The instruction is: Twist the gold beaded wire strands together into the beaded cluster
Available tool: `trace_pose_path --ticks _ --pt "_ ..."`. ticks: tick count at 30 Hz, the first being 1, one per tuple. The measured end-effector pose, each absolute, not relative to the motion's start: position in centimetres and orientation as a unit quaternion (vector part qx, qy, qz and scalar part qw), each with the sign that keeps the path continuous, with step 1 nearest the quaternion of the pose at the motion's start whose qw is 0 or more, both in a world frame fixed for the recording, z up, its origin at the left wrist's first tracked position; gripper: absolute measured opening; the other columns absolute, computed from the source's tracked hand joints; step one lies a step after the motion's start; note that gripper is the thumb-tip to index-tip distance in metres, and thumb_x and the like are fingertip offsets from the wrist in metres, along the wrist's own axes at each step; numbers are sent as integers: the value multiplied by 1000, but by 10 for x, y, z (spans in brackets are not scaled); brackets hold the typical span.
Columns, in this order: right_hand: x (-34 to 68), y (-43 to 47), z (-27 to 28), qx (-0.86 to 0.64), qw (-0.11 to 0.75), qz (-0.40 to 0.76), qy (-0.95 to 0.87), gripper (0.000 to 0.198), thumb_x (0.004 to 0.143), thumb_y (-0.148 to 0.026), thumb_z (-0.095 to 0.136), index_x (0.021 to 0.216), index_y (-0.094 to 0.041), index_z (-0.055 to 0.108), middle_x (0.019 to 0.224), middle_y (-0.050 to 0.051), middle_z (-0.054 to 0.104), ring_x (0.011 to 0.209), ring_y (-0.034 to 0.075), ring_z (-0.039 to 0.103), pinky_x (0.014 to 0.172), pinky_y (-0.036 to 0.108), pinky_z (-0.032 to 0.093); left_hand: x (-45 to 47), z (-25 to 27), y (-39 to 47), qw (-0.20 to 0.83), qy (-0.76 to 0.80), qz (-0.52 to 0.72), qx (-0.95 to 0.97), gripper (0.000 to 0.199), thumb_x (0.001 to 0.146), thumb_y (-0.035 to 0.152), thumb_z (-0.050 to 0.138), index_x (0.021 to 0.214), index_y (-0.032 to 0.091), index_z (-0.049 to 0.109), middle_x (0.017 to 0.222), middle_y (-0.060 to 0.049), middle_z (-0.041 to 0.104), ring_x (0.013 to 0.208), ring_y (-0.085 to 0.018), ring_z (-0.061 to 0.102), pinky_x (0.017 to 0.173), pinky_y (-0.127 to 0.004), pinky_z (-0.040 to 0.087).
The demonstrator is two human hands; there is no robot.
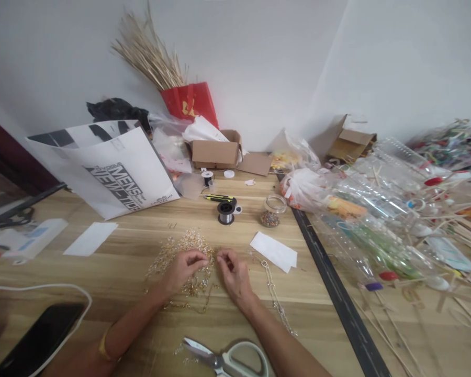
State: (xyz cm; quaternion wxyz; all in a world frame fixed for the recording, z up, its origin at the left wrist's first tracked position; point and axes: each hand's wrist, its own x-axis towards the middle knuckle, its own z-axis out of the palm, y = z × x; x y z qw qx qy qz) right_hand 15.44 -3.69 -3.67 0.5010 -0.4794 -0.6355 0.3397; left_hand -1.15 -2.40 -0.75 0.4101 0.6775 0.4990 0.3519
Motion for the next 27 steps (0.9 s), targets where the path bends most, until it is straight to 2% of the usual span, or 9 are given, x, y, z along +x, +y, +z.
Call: trace_pose_path --ticks 3,9,14,27 --pt "154 -38 -36 -466 496 324 -657 18 84 -29 48 81 -16 61 70 3 62 62 14 56 55 22 43 -13 -8 -24 477 505 373 616 19 71 32 61 71 14 68 67 -2 66 64 -15 57 62 -24 43" --pt "152 -43 -32 -444 488 286 -695 16 86 -25 46 83 -17 60 72 3 62 65 14 56 57 22 44 -17 -12 -23 519 511 414 546 22 67 36 66 71 14 68 69 -1 66 68 -15 56 68 -25 43" --pt "151 -46 -32 -431 483 260 -717 16 86 -23 45 82 -18 59 72 3 62 64 14 56 58 23 44 -16 -22 -23 554 510 434 494 26 65 40 68 70 14 68 65 -1 64 64 -13 54 66 -24 42" --pt "151 -47 -33 -412 479 235 -738 15 87 -21 44 80 -17 56 69 2 58 63 14 53 57 23 42 -14 -20 -27 579 489 437 485 24 64 37 69 68 14 69 62 0 63 61 -12 52 64 -22 41"
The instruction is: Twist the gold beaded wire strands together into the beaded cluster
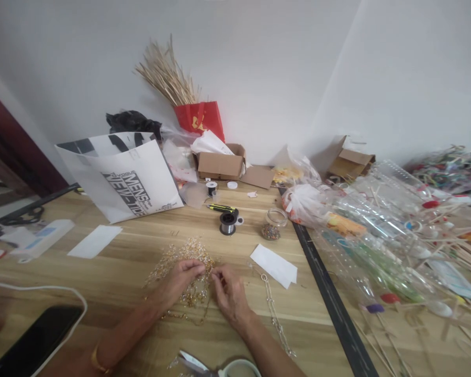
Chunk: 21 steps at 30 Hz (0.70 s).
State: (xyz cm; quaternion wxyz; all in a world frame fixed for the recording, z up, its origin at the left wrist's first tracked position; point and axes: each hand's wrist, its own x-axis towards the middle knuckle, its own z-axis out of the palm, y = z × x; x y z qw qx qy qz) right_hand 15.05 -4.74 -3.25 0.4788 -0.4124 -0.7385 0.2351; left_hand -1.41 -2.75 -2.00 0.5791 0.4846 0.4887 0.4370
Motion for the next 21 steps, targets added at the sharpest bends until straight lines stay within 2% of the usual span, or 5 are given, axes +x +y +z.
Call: trace_pose_path --ticks 21 --pt "150 -51 -27 -405 470 192 -760 15 87 -21 42 79 -18 55 66 2 57 59 13 51 55 23 41 -12 -12 -30 585 497 432 473 29 60 41 70 64 13 66 59 0 60 59 -12 49 62 -23 39"
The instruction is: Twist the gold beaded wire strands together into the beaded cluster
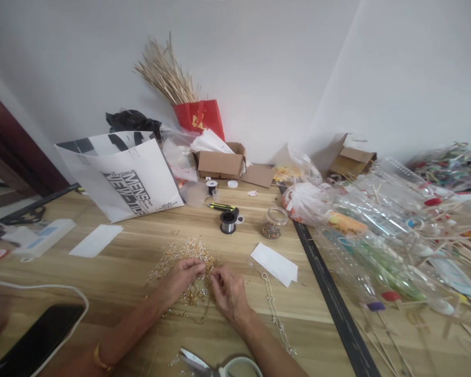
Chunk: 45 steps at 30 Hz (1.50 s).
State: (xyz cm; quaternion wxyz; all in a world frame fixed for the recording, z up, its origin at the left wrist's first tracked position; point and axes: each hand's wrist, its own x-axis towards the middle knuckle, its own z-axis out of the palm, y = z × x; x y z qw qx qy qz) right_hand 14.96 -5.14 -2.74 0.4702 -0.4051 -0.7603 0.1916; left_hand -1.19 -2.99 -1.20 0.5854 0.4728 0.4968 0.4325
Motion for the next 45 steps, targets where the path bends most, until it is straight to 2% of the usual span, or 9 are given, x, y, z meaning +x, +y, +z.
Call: trace_pose_path --ticks 25,45 --pt "150 -52 -27 -393 463 185 -773 14 88 -19 43 81 -18 55 69 3 59 61 13 53 56 23 41 -14 -25 -27 601 474 443 467 27 63 38 71 71 13 69 65 -2 64 63 -13 54 67 -25 42" --pt "150 -51 -27 -392 466 190 -770 15 88 -20 44 81 -18 57 68 3 60 61 13 54 57 23 42 -14 -24 -27 597 466 433 489 24 66 37 68 71 13 68 63 0 61 61 -11 50 64 -23 39"
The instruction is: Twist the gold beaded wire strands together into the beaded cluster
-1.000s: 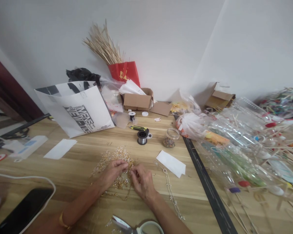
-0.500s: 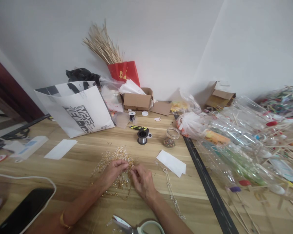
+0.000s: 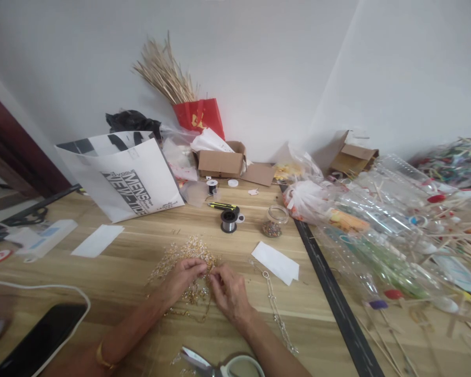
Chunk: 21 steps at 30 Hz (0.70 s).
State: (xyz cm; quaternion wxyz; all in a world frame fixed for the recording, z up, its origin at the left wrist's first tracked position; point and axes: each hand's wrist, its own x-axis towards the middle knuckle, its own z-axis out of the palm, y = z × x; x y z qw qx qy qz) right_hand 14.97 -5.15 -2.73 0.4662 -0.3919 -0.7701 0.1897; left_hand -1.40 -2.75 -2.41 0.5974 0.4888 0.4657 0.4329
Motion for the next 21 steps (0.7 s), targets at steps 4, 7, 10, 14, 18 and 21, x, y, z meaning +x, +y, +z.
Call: trace_pose_path --ticks 4,7,10,14,18,21 --pt "150 -52 -26 -389 466 186 -772 14 88 -19 43 82 -18 56 69 3 60 61 13 53 56 23 42 -14 -26 -27 592 477 429 487 27 65 38 69 72 12 68 64 -1 62 61 -12 51 64 -24 40" --pt "150 -52 -26 -388 468 181 -773 13 87 -18 44 82 -18 56 70 3 60 61 13 53 56 23 41 -14 -24 -27 591 481 425 489 26 65 37 68 73 12 68 64 -1 62 62 -12 51 64 -24 40" --pt "150 -51 -27 -388 468 183 -773 13 88 -19 44 82 -18 56 69 3 60 61 13 53 57 23 42 -13 -19 -29 591 477 426 491 25 65 37 69 70 12 68 63 -1 62 61 -12 51 63 -23 40" --pt "150 -51 -29 -386 469 186 -772 13 88 -19 44 83 -18 57 70 3 60 61 13 54 56 23 41 -10 -8 -32 593 481 420 491 26 62 38 69 64 13 67 59 0 60 59 -12 51 62 -23 41" --pt "150 -50 -30 -386 476 191 -767 13 87 -19 45 82 -18 58 70 3 60 61 13 54 57 23 42 -9 -7 -34 597 475 413 497 23 63 36 68 65 13 67 62 -1 62 61 -12 53 64 -24 42" --pt "150 -51 -29 -386 478 191 -766 14 88 -20 45 83 -18 58 71 3 60 62 13 55 56 22 41 -10 -9 -33 592 463 412 515 22 64 35 68 67 13 68 65 -1 64 64 -13 55 66 -24 43"
